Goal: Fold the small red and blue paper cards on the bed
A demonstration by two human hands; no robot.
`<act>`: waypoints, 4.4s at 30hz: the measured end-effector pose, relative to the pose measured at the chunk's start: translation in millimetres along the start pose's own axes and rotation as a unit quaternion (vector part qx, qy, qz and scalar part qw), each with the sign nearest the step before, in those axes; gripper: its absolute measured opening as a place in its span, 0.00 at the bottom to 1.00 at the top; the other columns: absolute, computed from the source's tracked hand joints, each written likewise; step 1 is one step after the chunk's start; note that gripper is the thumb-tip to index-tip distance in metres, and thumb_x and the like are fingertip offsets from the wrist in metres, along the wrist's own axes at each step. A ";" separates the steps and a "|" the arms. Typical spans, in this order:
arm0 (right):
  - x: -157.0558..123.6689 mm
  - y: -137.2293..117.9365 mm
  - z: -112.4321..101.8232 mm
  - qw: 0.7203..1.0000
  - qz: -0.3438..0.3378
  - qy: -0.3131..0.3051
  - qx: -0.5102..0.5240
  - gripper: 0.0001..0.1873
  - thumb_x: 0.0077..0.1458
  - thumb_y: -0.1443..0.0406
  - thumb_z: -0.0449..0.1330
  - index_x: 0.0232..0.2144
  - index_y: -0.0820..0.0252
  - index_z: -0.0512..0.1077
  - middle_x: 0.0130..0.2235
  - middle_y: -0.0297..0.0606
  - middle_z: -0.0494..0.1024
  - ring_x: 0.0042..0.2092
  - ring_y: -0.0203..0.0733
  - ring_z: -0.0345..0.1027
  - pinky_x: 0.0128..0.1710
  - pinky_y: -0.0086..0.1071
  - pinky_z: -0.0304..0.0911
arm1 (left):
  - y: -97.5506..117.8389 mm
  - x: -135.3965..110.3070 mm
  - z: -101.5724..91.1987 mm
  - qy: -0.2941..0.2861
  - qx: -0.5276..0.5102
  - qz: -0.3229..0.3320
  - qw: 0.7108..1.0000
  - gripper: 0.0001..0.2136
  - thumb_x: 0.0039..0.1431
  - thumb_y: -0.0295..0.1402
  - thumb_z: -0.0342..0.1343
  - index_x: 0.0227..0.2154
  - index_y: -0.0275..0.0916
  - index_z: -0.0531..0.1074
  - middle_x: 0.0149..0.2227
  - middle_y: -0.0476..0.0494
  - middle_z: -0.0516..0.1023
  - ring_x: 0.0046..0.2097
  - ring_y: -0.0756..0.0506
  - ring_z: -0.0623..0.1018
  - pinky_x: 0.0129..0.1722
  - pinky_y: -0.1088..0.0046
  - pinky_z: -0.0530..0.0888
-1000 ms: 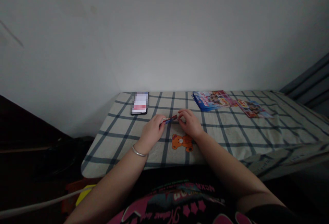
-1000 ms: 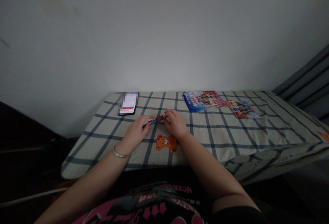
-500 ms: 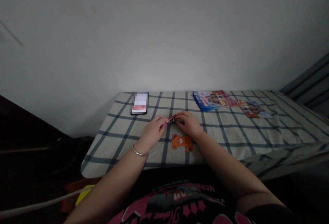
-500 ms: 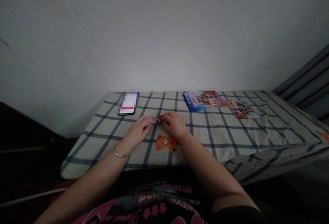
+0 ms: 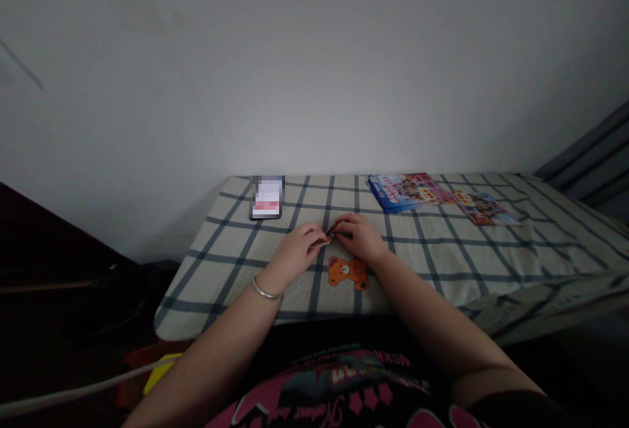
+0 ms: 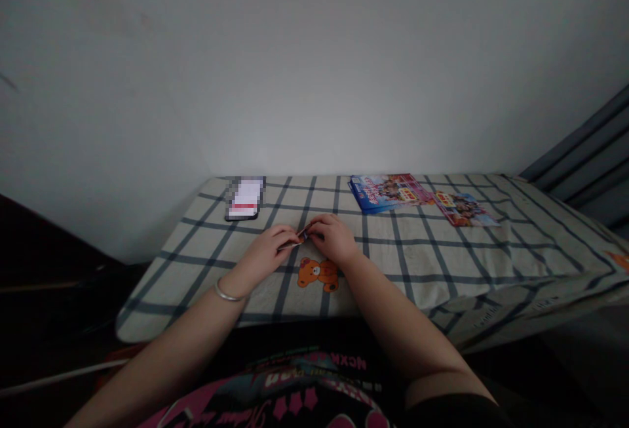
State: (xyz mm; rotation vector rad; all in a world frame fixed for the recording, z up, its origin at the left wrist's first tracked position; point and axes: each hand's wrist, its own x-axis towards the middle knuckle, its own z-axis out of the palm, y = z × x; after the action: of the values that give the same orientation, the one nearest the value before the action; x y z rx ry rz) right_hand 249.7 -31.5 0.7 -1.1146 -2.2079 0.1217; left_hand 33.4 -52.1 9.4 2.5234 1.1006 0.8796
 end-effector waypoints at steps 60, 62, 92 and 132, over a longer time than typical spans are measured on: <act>0.6 -11.0 -2.8 0.999 -0.033 0.010 -0.020 0.10 0.55 0.70 0.61 0.40 0.55 0.74 0.46 0.39 0.74 0.49 0.45 0.67 0.51 0.40 0.65 | 3.5 1.4 -1.0 0.004 -0.030 -0.016 0.999 0.08 0.63 0.29 0.50 0.41 0.41 0.73 0.43 0.45 0.74 0.46 0.45 0.74 0.48 0.66 0.72; 0.8 -10.4 -2.3 0.999 -0.034 0.010 -0.025 0.10 0.54 0.70 0.61 0.40 0.55 0.74 0.46 0.39 0.74 0.49 0.46 0.67 0.51 0.40 0.65 | 3.7 1.1 -0.9 0.004 -0.028 -0.017 0.999 0.08 0.63 0.29 0.50 0.41 0.41 0.73 0.43 0.45 0.74 0.46 0.45 0.74 0.48 0.66 0.72; 0.5 -14.1 -4.9 0.998 -0.042 -0.005 -0.037 0.07 0.50 0.71 0.62 0.32 0.56 0.70 0.51 0.40 0.72 0.52 0.48 0.64 0.53 0.43 0.63 | 0.4 1.0 -4.7 0.088 0.109 -0.065 0.988 0.08 0.64 0.30 0.49 0.38 0.40 0.74 0.39 0.43 0.74 0.41 0.43 0.74 0.42 0.66 0.72; 0.2 -2.5 -1.5 0.995 0.082 0.010 -0.050 0.08 0.55 0.69 0.59 0.39 0.57 0.71 0.38 0.39 0.75 0.42 0.44 0.68 0.44 0.36 0.64 | -7.1 -0.9 1.4 0.084 0.089 -0.076 0.990 0.12 0.55 0.23 0.52 0.42 0.40 0.70 0.41 0.43 0.72 0.44 0.43 0.74 0.47 0.62 0.73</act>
State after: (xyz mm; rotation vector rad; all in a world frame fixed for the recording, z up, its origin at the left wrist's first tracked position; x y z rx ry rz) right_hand 248.8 -33.3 2.8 -1.3473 -2.1217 0.0705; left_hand 29.7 -47.9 4.7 2.4986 1.4631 1.0062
